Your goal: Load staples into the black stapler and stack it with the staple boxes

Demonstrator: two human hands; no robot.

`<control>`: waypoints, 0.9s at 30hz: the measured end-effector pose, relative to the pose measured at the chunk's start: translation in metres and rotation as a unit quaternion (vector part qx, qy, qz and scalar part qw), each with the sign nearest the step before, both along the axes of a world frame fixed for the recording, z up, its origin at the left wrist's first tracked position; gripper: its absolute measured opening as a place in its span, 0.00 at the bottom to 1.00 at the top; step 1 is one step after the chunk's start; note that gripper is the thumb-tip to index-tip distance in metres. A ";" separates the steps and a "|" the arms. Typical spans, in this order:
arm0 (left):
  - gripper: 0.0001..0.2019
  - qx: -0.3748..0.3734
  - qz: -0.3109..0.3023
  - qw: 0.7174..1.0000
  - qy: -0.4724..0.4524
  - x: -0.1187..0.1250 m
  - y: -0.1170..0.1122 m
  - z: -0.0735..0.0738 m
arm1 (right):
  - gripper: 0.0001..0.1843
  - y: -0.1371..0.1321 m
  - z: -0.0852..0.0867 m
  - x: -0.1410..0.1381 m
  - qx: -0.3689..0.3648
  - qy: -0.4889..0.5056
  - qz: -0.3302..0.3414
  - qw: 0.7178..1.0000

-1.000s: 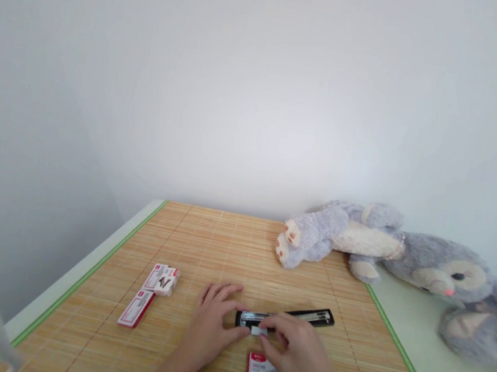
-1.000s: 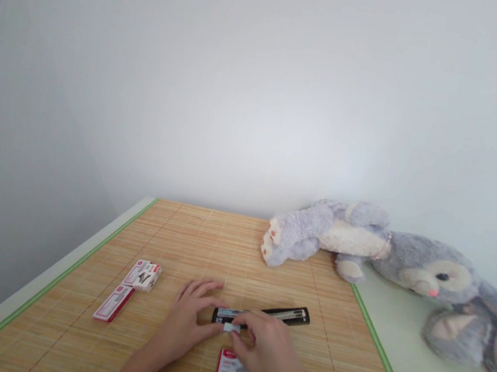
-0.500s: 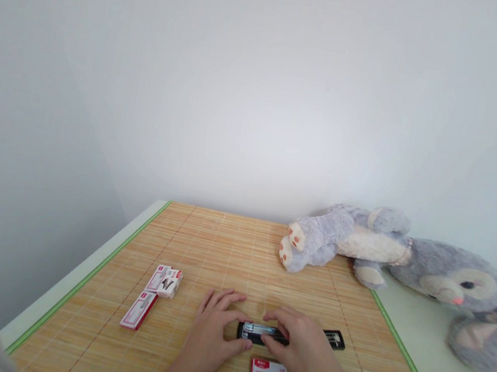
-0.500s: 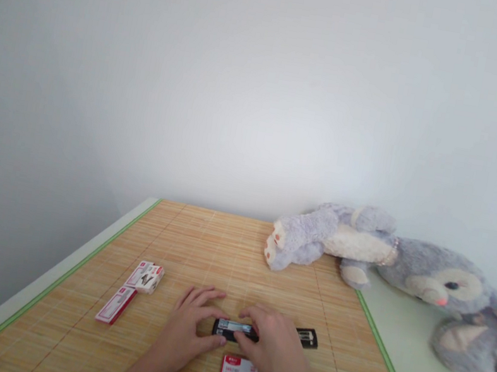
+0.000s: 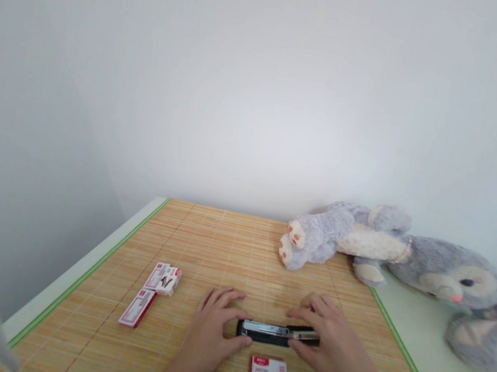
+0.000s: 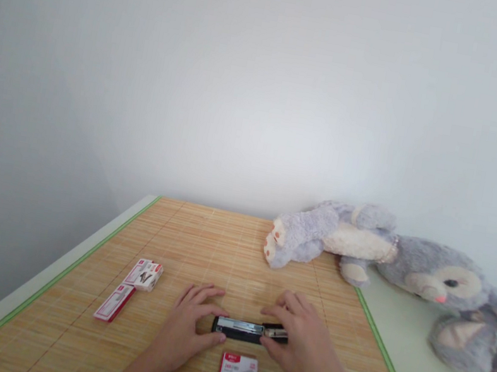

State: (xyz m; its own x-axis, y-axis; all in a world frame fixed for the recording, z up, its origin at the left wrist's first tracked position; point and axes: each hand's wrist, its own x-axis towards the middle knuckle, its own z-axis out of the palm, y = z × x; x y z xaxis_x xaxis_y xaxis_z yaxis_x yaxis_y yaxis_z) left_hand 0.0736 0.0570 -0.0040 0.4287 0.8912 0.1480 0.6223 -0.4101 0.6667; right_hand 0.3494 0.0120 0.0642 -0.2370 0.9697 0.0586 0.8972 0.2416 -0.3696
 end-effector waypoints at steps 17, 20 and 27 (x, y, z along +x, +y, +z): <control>0.16 0.013 -0.011 1.000 0.007 0.002 -0.004 0.003 | 0.12 0.017 -0.001 -0.026 -0.077 0.251 0.009 0.965; 0.17 0.019 -0.017 1.000 0.005 0.001 -0.003 0.002 | 0.08 0.025 -0.013 -0.047 -0.060 0.210 0.025 0.976; 0.16 0.043 -0.025 0.999 -0.002 0.001 -0.003 -0.003 | 0.12 0.029 -0.031 -0.055 -0.047 0.161 0.026 0.985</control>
